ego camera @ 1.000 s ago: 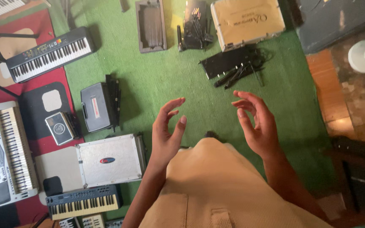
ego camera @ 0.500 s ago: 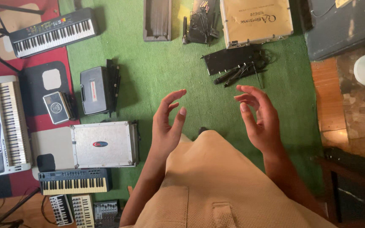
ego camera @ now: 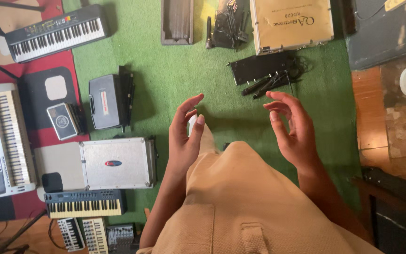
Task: The person places a wireless microphone receiver and its antenna cables into a padded equipment case.
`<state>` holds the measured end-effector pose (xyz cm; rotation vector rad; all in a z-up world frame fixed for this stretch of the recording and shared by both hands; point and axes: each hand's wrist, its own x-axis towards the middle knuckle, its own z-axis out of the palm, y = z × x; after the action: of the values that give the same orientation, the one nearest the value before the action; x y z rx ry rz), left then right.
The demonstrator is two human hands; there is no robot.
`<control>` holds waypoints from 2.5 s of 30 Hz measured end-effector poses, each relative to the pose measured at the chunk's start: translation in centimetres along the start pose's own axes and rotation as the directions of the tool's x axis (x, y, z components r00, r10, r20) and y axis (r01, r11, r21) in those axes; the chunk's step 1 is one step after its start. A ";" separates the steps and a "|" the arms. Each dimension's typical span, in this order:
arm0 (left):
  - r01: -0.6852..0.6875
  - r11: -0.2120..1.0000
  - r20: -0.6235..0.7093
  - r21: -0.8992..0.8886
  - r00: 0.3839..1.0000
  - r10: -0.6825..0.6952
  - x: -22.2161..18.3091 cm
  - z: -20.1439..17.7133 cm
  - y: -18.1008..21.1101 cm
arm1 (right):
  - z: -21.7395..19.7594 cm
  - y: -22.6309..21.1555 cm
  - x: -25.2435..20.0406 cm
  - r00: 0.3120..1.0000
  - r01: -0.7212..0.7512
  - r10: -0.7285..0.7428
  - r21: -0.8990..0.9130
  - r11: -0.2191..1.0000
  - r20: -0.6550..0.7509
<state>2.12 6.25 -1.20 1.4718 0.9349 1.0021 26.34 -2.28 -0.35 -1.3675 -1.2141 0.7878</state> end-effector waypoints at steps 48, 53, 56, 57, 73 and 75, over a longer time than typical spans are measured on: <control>-0.003 1.000 0.269 -0.012 0.963 0.006 42.3 -6.9 -1.1 | 2.6 4.7 36.7 0.964 -0.035 0.027 -0.023 0.999 -0.266; -0.006 0.999 0.244 -0.037 0.970 0.015 44.3 -3.9 -1.0 | -0.4 5.3 39.0 0.968 -0.026 0.009 -0.067 0.997 -0.251; -0.006 1.000 0.238 -0.029 0.971 0.013 45.2 -2.4 -1.1 | -2.0 5.7 40.3 0.973 0.003 -0.021 -0.075 0.997 -0.229; -0.002 0.999 0.240 -0.036 0.971 0.010 45.4 -2.0 -1.1 | -2.4 5.8 40.6 0.974 0.012 -0.028 -0.074 0.997 -0.223; -0.019 0.993 0.427 -0.113 0.902 0.066 54.7 0.4 -2.5 | -2.2 6.0 44.4 0.918 -0.090 0.051 -0.080 0.993 -0.394; -0.034 0.992 0.472 -0.118 0.878 0.086 56.1 0.7 -2.6 | -1.8 5.9 45.1 0.899 -0.103 0.044 -0.112 0.988 -0.435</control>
<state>21.68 58.85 1.76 1.5658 0.4731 0.6691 40.96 40.81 2.16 -1.6026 -0.8776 0.4234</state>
